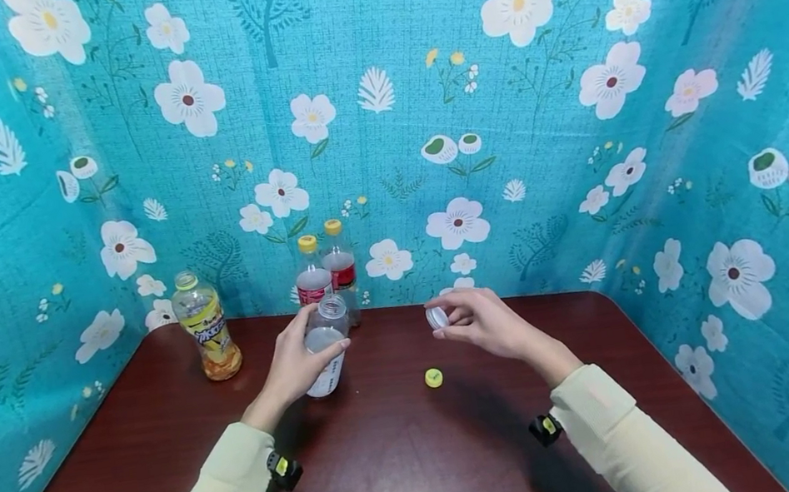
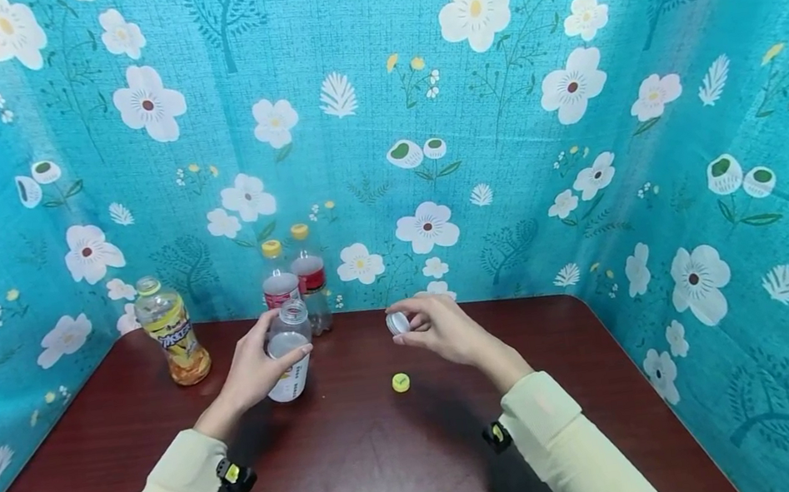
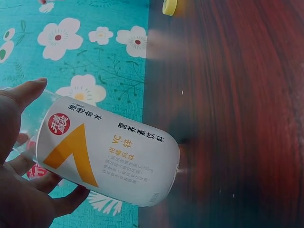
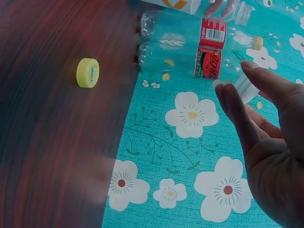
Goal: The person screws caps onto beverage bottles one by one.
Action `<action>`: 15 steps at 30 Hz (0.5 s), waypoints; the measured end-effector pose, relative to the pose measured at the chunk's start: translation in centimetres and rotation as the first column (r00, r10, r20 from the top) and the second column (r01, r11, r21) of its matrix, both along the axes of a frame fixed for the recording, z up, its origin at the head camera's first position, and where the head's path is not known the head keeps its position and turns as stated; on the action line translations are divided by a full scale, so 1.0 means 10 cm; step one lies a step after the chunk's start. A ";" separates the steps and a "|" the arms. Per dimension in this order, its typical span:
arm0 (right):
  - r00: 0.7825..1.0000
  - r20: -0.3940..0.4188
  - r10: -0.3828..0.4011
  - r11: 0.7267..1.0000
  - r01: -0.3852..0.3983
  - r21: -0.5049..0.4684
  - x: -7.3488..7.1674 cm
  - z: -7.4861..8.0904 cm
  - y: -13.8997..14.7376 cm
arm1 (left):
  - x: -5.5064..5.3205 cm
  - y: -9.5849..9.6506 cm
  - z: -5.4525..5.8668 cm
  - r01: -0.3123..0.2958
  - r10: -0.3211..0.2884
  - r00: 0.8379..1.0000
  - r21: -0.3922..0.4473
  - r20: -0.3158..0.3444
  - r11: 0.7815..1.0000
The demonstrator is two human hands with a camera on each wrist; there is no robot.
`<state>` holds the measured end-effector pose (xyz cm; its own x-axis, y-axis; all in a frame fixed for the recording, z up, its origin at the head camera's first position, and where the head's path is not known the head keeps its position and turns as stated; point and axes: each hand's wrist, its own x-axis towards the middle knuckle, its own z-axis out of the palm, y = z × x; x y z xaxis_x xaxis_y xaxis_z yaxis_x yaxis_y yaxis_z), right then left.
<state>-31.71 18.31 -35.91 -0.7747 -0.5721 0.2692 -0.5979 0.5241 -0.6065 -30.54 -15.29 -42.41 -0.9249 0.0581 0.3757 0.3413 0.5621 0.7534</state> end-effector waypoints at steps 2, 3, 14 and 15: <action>1.000 0.004 0.000 1.000 0.000 -0.007 0.00 0.01 -0.01 | 0.00 0.02 0.00 0.002 -0.002 1.000 0.004 -0.001 1.000; 1.000 0.006 0.000 1.000 0.000 -0.010 0.00 0.01 -0.01 | 0.00 0.04 0.01 0.004 -0.004 1.000 0.008 -0.003 1.000; 1.000 -0.001 -0.004 1.000 0.004 -0.026 0.03 0.07 -0.06 | 0.03 0.21 0.00 0.050 -0.050 0.999 0.013 0.019 0.999; 1.000 -0.002 -0.004 1.000 0.004 -0.028 0.03 0.07 -0.07 | 0.03 0.23 0.00 0.055 -0.055 0.998 0.011 0.016 0.998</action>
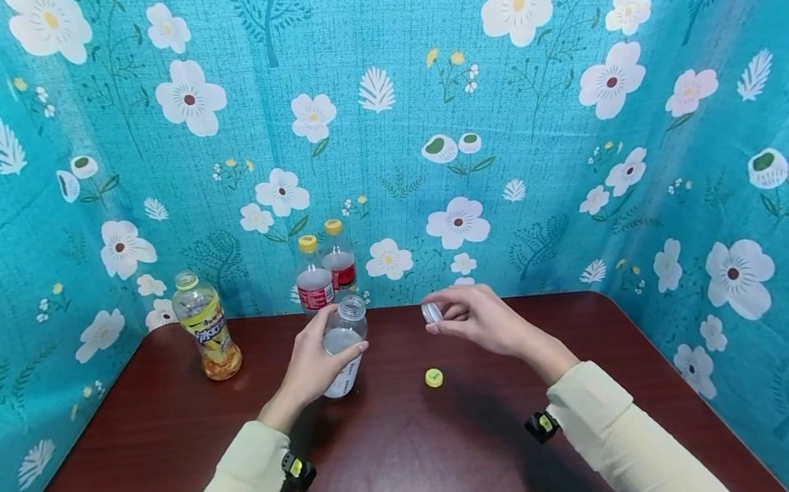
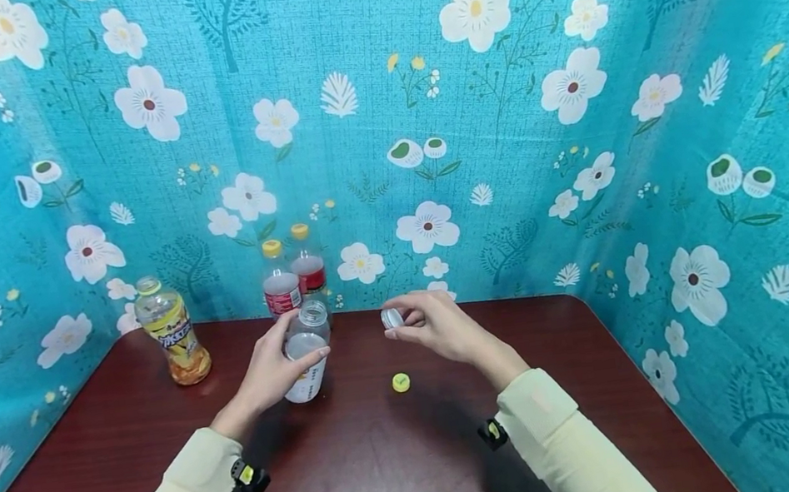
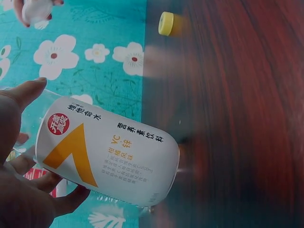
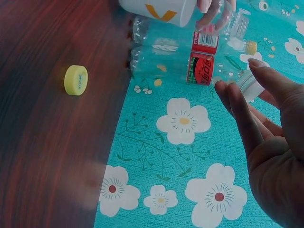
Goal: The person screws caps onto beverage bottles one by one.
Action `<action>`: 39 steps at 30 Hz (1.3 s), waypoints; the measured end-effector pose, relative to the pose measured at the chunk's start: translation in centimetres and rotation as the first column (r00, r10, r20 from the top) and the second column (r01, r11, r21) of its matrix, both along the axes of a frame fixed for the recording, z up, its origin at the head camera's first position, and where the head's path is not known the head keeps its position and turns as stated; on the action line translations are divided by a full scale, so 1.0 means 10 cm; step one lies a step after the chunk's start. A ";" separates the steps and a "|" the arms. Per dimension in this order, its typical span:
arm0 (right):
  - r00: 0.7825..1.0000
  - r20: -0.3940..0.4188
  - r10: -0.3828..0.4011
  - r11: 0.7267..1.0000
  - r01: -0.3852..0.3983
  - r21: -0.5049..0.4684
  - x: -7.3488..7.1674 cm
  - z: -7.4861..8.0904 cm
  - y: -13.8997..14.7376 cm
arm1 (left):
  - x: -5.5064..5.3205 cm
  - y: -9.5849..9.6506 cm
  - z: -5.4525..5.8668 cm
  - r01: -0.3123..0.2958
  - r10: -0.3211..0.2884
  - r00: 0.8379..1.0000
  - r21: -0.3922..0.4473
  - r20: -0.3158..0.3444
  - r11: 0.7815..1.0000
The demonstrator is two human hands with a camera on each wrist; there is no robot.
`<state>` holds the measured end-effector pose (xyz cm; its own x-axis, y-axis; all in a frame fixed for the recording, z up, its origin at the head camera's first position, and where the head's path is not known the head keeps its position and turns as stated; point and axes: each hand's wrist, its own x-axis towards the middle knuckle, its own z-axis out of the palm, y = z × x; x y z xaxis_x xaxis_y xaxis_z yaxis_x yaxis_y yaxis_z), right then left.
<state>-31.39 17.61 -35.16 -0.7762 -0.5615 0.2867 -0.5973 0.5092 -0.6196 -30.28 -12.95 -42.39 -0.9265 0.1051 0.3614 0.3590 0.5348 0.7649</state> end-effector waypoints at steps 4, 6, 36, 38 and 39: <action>1.000 -0.016 -0.005 1.000 0.005 0.005 0.00 0.05 -0.03 | 0.00 0.07 0.00 0.021 -0.021 1.000 -0.009 -0.008 1.000; 1.000 -0.026 -0.005 1.000 0.006 0.016 -0.01 0.07 -0.05 | 0.01 0.10 0.00 0.031 -0.031 0.999 -0.012 -0.010 0.999; 0.985 -0.127 0.119 0.979 -0.095 0.181 -0.01 0.30 -0.26 | 0.21 0.50 0.07 0.198 -0.197 0.980 -0.074 0.016 0.978; 0.985 -0.124 0.119 0.978 -0.094 0.189 -0.01 0.31 -0.26 | 0.21 0.51 0.06 0.195 -0.194 0.981 -0.076 0.010 0.978; 0.985 -0.121 0.121 0.976 -0.096 0.193 -0.01 0.31 -0.26 | 0.21 0.52 0.06 0.193 -0.192 0.981 -0.078 0.011 0.978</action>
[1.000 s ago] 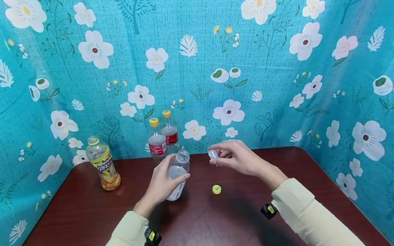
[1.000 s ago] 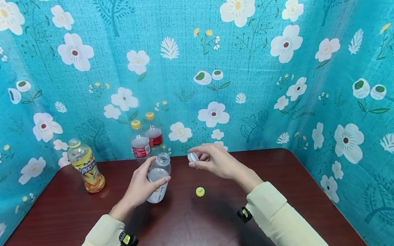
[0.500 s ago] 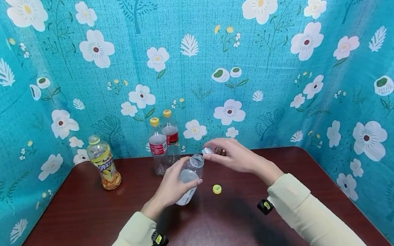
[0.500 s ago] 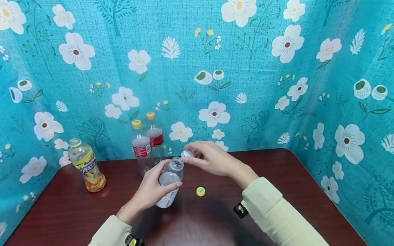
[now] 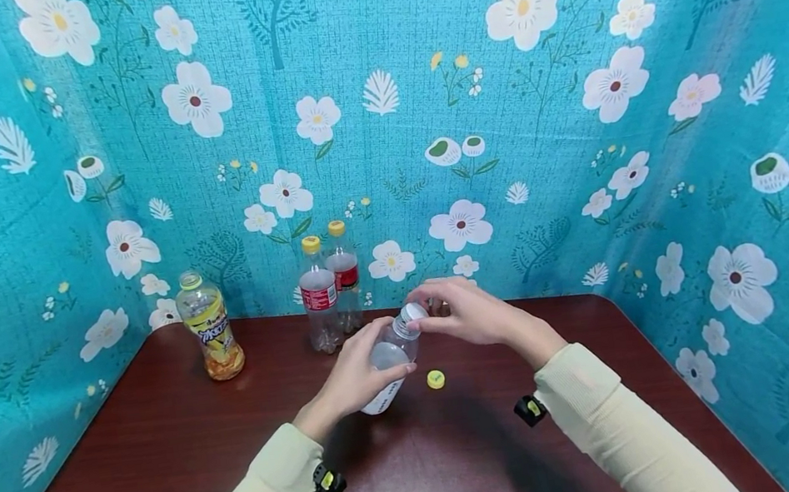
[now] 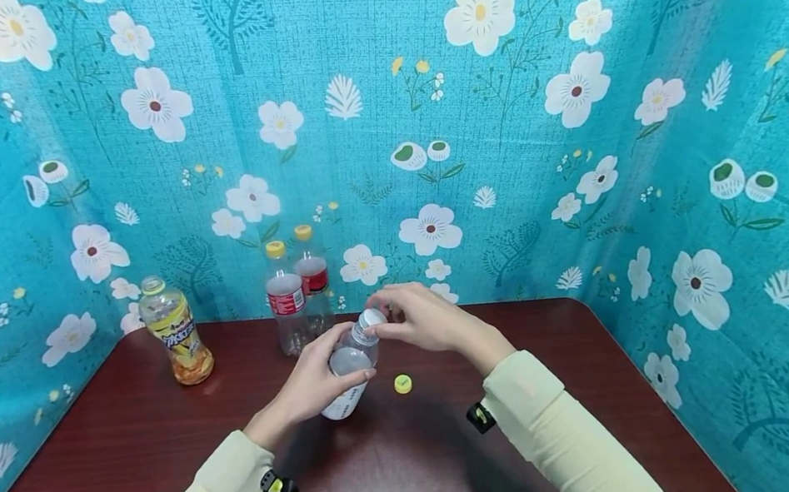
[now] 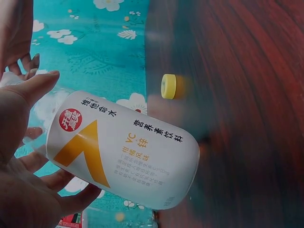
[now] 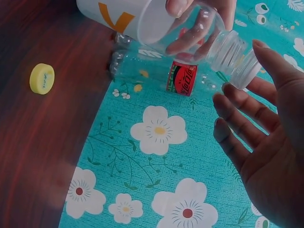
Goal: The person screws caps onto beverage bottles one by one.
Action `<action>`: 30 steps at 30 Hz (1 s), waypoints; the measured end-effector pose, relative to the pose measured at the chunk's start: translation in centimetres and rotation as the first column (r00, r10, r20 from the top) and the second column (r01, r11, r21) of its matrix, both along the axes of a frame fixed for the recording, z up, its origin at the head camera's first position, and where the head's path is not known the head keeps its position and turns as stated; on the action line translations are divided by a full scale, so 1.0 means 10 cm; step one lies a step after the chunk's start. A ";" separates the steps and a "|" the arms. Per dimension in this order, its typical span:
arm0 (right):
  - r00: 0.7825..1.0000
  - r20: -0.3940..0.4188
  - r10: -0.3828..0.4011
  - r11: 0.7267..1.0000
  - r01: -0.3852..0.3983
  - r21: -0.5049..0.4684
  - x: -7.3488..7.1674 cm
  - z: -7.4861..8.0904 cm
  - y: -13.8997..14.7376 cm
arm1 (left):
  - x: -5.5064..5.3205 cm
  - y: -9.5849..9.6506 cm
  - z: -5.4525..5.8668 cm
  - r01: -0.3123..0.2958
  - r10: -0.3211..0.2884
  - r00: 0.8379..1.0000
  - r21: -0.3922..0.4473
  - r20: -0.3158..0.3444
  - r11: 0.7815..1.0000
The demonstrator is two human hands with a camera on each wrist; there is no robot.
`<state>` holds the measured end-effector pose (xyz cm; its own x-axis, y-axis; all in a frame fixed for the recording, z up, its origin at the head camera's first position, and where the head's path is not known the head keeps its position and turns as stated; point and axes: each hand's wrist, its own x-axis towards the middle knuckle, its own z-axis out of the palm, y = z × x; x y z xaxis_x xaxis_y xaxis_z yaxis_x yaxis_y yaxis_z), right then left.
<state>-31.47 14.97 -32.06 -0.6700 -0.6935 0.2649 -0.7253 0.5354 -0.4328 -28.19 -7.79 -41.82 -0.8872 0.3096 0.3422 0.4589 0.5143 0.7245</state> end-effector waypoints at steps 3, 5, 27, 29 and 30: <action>1.000 0.007 0.003 1.000 -0.003 0.030 0.00 0.01 0.00 | 0.00 0.01 0.00 0.003 -0.003 1.000 -0.003 0.007 1.000; 1.000 0.010 0.009 0.998 -0.009 0.058 0.00 0.02 0.00 | 0.01 0.02 0.00 0.007 -0.007 1.000 -0.011 0.010 1.000; 0.985 -0.081 -0.150 0.976 0.160 0.145 -0.02 -0.01 -0.03 | 0.03 0.05 0.02 0.041 -0.042 0.998 -0.020 -0.047 0.999; 0.979 -0.104 -0.176 0.970 0.190 0.151 -0.02 -0.01 -0.03 | 0.03 0.05 0.02 0.034 -0.035 0.999 -0.016 -0.035 0.999; 0.977 -0.108 -0.182 0.968 0.197 0.152 -0.02 -0.01 -0.02 | 0.03 0.05 0.02 0.030 -0.030 0.999 -0.016 -0.028 0.999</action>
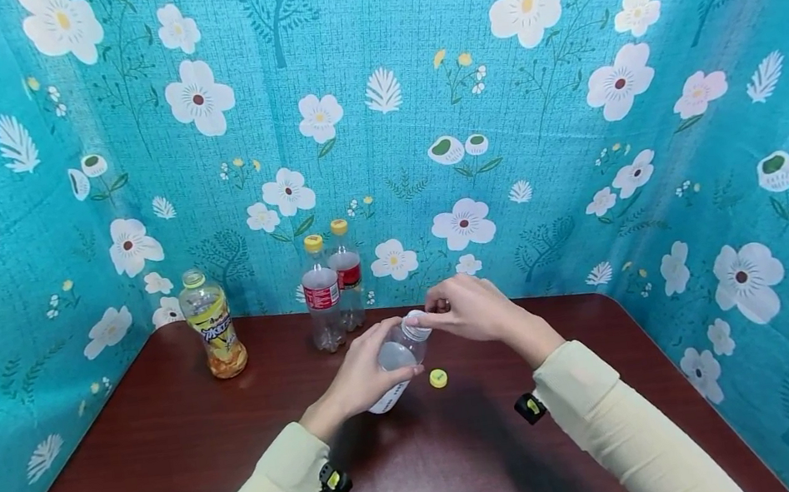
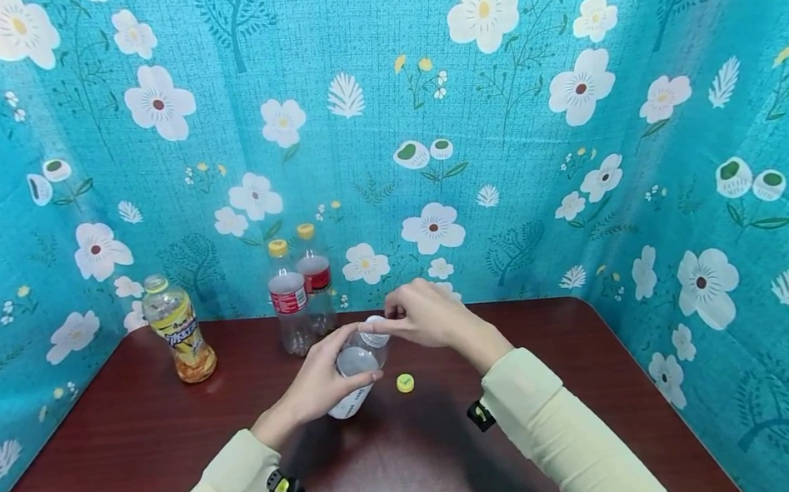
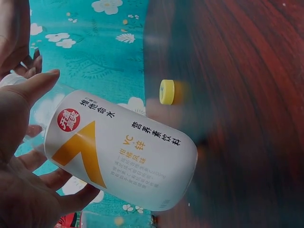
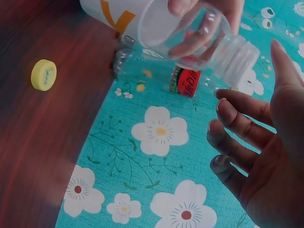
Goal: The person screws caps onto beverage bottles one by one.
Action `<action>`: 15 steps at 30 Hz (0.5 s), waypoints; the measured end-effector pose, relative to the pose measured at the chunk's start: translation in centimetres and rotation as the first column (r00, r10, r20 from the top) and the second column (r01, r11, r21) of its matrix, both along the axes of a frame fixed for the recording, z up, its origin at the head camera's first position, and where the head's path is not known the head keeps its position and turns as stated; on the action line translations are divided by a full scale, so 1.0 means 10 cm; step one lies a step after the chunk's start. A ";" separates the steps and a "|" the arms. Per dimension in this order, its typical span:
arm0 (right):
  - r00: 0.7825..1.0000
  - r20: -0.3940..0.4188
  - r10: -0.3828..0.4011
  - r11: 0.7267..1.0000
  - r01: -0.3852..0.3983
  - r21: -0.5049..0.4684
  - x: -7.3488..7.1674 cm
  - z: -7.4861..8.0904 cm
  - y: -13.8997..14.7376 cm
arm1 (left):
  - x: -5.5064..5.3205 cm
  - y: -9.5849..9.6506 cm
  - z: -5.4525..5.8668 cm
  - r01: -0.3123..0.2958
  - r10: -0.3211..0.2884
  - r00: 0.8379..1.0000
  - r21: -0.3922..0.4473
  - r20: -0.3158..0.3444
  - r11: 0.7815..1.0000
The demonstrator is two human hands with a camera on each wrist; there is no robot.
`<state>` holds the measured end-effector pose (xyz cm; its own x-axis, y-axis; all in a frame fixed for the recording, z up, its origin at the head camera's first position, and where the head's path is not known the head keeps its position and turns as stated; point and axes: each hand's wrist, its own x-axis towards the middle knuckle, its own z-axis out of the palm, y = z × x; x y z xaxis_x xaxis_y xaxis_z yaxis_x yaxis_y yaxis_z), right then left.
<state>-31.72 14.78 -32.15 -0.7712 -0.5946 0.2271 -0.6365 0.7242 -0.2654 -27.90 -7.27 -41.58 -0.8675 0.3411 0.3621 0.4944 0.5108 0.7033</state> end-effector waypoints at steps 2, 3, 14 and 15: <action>1.000 0.012 0.006 1.000 -0.006 -0.005 -0.01 0.02 0.02 | 0.00 -0.01 -0.01 -0.009 0.009 1.000 -0.003 0.017 1.000; 1.000 0.024 0.019 1.000 -0.019 -0.011 -0.02 0.03 0.03 | 0.00 -0.01 -0.01 -0.011 0.011 1.000 -0.002 0.021 1.000; 0.929 0.263 0.261 0.964 -0.264 -0.021 0.03 0.14 0.07 | -0.01 -0.02 -0.02 -0.005 0.005 1.000 -0.011 0.029 1.000; 0.930 0.257 0.263 0.963 -0.268 -0.016 0.04 0.15 0.06 | -0.02 -0.02 -0.02 -0.005 0.006 1.000 -0.013 0.029 1.000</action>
<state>-31.33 15.38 -30.68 -0.6154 -0.7876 0.0309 -0.7191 0.5449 -0.4313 -28.06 -7.49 -41.77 -0.8794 0.3410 0.3324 0.4712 0.5227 0.7104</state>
